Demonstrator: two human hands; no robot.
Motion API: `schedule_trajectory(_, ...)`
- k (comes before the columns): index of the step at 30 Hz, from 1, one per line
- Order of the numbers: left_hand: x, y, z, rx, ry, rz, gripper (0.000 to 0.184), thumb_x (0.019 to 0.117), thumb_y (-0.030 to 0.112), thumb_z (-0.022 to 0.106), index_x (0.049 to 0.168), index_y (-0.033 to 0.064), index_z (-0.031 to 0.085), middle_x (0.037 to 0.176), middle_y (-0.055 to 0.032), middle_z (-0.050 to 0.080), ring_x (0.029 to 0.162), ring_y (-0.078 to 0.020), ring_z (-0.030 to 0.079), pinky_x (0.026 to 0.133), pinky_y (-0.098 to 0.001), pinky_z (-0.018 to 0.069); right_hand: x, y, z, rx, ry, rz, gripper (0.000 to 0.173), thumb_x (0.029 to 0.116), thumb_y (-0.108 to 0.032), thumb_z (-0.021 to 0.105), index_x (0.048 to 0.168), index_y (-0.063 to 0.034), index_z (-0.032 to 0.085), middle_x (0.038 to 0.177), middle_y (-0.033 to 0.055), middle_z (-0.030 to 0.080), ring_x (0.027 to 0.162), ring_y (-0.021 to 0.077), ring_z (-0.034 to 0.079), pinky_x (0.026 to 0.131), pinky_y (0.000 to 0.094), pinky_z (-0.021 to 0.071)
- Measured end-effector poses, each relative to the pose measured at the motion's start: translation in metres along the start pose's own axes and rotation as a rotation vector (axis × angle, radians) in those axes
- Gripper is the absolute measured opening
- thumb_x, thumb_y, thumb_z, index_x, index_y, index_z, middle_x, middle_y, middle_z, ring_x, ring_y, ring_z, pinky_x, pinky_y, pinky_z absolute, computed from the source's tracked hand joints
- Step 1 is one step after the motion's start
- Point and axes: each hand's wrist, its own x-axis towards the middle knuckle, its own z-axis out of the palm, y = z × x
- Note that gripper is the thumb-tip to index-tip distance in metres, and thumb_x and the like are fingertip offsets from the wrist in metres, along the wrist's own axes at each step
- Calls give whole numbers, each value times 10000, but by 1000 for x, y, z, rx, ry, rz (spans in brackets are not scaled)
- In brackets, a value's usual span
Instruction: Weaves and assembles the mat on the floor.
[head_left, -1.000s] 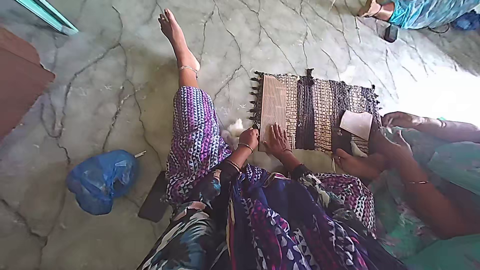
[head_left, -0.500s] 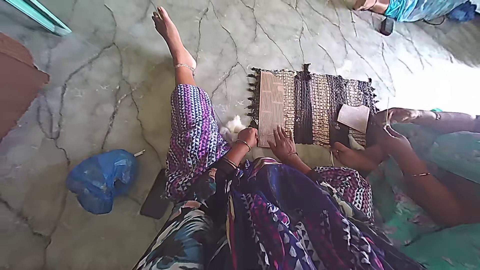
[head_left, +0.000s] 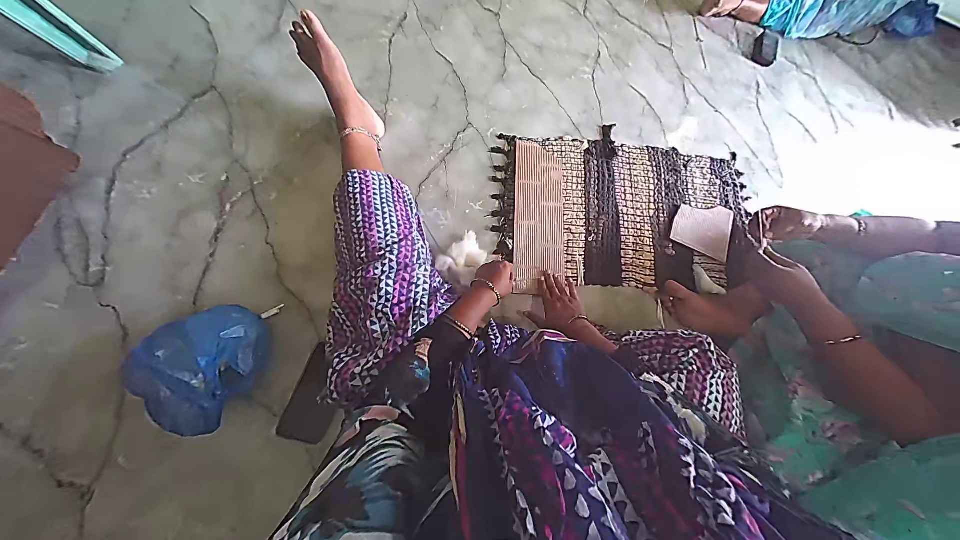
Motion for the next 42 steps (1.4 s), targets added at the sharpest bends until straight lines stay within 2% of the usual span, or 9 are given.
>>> schedule_trajectory(4,-1,-1,2,-20,79,-28,289,1040,130,544,1269,-1,664,1341,-219,648,1313,-383,585,1090,-596,444,1,-9,-14,-9,153,-7,732,1070,-524,387,1573,8,365,1674,197,293,1594,340,163,1274,598,16)
schedule_trajectory(8,-1,-4,2,-74,211,-35,281,1051,120,529,1257,-15,665,1330,-214,645,1299,-366,593,1098,-552,449,31,-5,-11,86,238,-20,805,1074,-527,399,1634,3,166,1728,173,101,1613,297,61,1288,539,10)
schedule_trajectory(16,0,0,6,-1,118,-23,304,1055,128,516,1300,4,645,1361,-209,639,1322,-364,581,1097,-569,444,11,1,7,21,125,-34,910,1038,-597,426,1629,31,135,1722,209,78,1608,327,78,1286,539,10)
schedule_trajectory(18,-1,2,5,16,106,-20,304,1059,126,509,1302,4,645,1365,-210,637,1329,-369,576,1098,-576,440,0,-2,-3,-9,77,-30,809,1058,-531,429,1607,34,244,1696,227,200,1589,347,175,1279,567,6)
schedule_trajectory(21,-1,1,7,30,129,-15,288,1041,101,518,1272,8,663,1340,-207,653,1311,-376,589,1081,-586,452,1,-4,-16,42,206,-5,478,1064,-243,456,1496,-45,510,1461,204,581,1413,363,498,1263,604,119)
schedule_trajectory(23,-4,2,6,24,156,-4,273,1027,80,531,1245,5,679,1323,-205,662,1296,-375,599,1070,-585,458,8,2,-25,52,247,53,445,1049,-115,460,1485,-70,536,1427,209,586,1358,387,522,1218,600,224)
schedule_trajectory(26,-8,3,4,23,172,7,276,1042,87,513,1248,12,681,1329,-194,662,1304,-361,596,1078,-568,459,19,10,-28,18,250,81,309,1014,-42,478,1237,-24,691,1339,209,619,1302,376,548,1124,581,346)
schedule_trajectory(36,-7,9,6,90,205,129,301,1070,152,494,1239,53,723,1290,-171,697,1304,-334,592,1177,-535,334,12,20,-34,40,290,86,273,1028,-91,497,1155,-29,731,1280,182,659,1282,358,564,1076,577,375)
schedule_trajectory(42,-3,-20,1,-297,433,53,250,1060,108,527,1198,-10,698,1126,-247,725,1097,-425,692,974,-636,502,15,92,-39,659,397,340,253,1013,-174,647,1168,11,724,1215,233,698,1187,363,639,1059,544,444)
